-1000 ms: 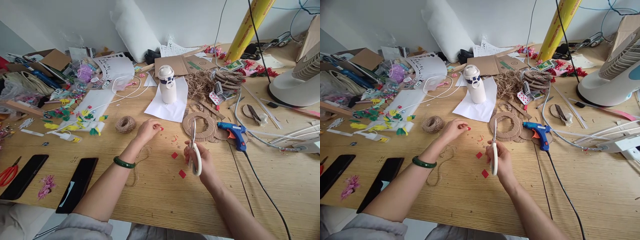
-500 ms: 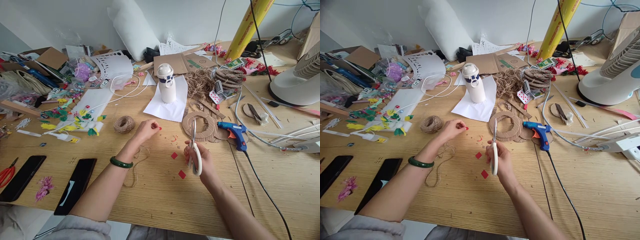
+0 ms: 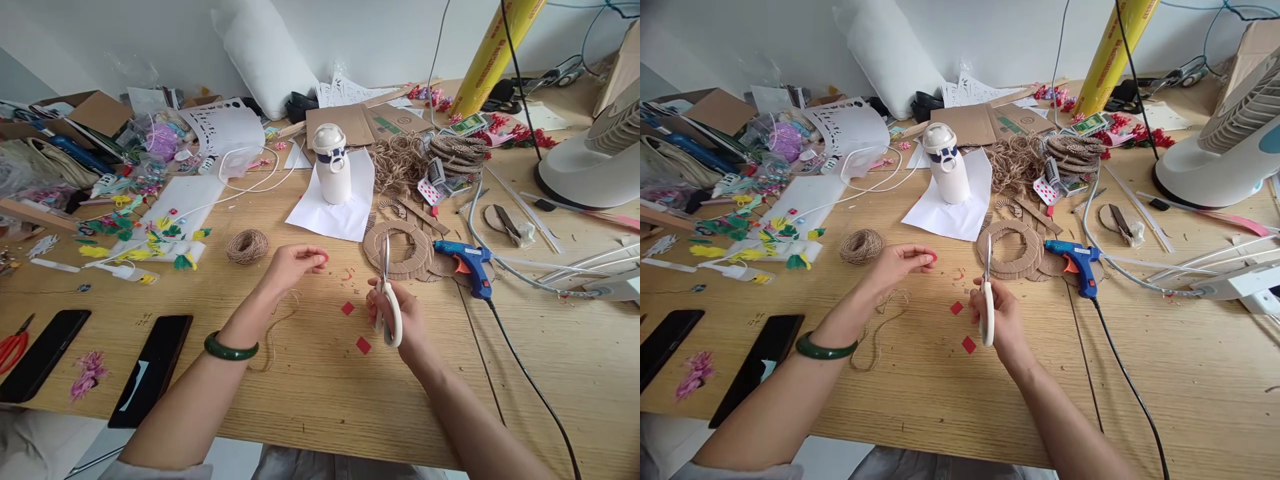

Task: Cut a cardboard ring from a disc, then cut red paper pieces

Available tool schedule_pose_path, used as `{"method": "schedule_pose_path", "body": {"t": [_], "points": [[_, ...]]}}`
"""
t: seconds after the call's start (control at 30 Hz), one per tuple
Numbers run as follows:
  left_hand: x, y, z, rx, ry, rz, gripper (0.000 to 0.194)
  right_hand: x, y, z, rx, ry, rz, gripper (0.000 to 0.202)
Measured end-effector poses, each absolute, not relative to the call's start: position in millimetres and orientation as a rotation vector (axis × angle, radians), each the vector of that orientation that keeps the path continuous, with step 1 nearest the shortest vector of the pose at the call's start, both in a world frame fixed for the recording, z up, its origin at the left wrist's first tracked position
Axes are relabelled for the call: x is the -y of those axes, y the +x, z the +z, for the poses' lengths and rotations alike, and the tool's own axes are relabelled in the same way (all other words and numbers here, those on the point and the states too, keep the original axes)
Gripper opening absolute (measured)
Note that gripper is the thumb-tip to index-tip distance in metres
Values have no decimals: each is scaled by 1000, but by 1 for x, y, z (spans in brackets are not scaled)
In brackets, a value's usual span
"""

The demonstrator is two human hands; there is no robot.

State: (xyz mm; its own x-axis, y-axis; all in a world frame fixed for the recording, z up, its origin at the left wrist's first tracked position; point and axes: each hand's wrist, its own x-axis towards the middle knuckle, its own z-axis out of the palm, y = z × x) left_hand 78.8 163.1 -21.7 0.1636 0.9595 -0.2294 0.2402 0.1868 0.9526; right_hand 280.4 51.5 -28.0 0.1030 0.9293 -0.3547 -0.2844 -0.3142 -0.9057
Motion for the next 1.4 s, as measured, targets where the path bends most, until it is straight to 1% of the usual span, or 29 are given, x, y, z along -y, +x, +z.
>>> {"method": "schedule_pose_path", "body": {"t": [0.1,0.23,0.4,0.53,0.67,0.8,0.9,1.0,1.17,1.3,1.4], "points": [[-133,96,-13,-1232,1181,788,31,-51,280,-26,722,-1294,1434,46],[-100,111,-12,-1113,925,795,30,-49,280,-24,771,-1222,1392,47],[-77,120,-15,-1179,1083,856,24,-47,279,-21,813,-1185,1417,46],[-70,124,-10,-1206,1181,852,20,-46,279,-24,814,-1134,1452,44],[-65,127,-7,-1185,1140,896,23,-45,279,-28,806,-1124,1451,44],[-57,131,-15,-1138,1068,900,24,-44,279,-26,769,-1162,1407,45],[-52,135,-22,-1121,1075,917,20,-43,277,-25,755,-1171,1410,44],[-52,136,-24,-1160,1095,965,18,-43,276,-25,762,-1170,1434,44],[-52,135,-23,-1197,1099,966,21,-42,275,-27,783,-1189,1423,44],[-50,135,-25,-1178,1072,991,17,-42,275,-26,807,-1165,1436,43],[-52,132,-22,-1245,1051,1045,17,-42,275,-24,839,-1165,1489,42]]}}
